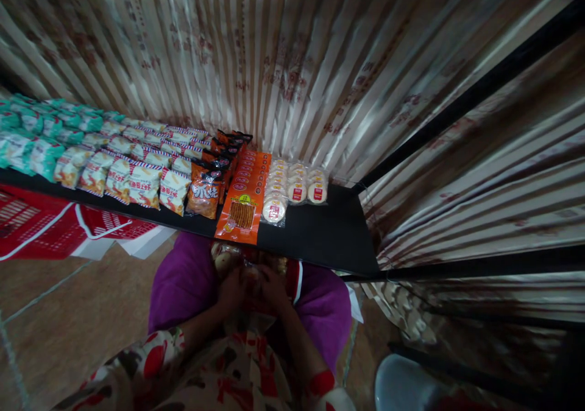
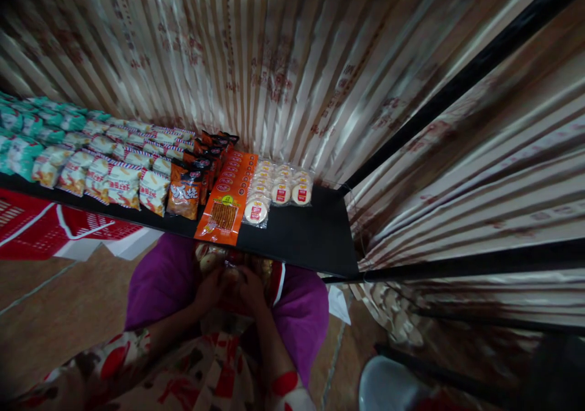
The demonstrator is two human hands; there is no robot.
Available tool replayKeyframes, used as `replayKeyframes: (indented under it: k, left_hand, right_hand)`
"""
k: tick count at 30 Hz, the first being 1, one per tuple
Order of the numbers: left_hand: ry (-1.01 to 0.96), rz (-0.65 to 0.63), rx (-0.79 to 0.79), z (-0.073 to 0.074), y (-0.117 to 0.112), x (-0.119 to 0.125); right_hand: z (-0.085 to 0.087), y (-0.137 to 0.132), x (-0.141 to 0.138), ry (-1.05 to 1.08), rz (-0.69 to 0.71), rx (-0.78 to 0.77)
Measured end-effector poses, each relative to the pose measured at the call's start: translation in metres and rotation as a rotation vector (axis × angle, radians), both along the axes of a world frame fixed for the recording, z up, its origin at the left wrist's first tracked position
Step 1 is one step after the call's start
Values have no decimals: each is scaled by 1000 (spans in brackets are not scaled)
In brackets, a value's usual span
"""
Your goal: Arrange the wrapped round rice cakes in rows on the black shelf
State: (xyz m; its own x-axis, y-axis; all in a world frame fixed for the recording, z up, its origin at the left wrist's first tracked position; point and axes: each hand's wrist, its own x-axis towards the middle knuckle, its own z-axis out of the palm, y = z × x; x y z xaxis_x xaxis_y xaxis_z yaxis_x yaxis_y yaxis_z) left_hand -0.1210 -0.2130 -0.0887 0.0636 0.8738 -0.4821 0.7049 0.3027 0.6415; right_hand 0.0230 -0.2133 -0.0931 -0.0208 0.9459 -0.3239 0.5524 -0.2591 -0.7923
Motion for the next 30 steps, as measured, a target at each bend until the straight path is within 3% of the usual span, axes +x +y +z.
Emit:
replayKeyframes:
  k: [3,7,17,25,30]
  left_hand:
    - [-33,1,22,2,1,0]
    - [-104,18,71,8,0,1]
    - [-276,58,270,41,-1,10]
    - [-312,66,392,70,18,20]
    - [-300,61,406,89,33,27]
  right_hand:
    - [11,1,5,-41,13,51]
    - [20,-2,12,20,-70,102]
    - [49,-11,22,293,-204,155]
    - [91,-10,19,507,-296,166]
    - [96,0,22,582,-309,155]
